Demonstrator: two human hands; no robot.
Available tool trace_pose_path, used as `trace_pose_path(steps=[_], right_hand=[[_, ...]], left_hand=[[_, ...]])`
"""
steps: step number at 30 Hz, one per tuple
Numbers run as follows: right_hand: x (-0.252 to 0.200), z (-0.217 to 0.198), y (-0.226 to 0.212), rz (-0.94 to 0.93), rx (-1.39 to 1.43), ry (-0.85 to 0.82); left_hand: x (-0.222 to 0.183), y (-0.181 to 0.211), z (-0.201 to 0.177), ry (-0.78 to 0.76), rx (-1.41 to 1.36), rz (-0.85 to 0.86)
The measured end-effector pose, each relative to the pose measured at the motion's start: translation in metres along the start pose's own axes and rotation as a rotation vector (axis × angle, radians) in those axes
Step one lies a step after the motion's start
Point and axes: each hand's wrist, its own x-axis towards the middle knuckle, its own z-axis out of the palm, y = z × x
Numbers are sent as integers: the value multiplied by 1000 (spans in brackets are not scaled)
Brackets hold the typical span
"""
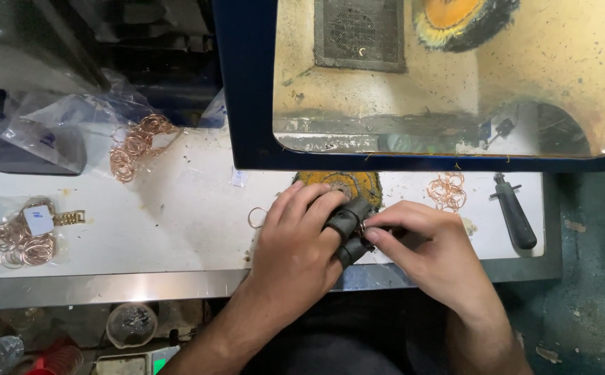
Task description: Polishing small jewelry components using a handheld rotary tool and a stationary polishing wheel at a workbench.
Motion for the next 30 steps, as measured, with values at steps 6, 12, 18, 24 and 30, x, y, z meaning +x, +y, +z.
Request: trace_pose_path(steps=[6,12,18,24,30], right_hand=[[1,2,2,-12,19,-59],[2,3,7,-18,39,-73],[3,4,14,-64,6,-72],[-8,11,24,-62,53,23],[-10,19,31,-133,-42,112]], left_hand=[[0,0,2,23,7,4],[-1,0,-1,0,-3,0],[0,1,-3,28,10,4],[-36,8,-60,60,-195,-12],[-96,-21,-80,-64,113,-268]])
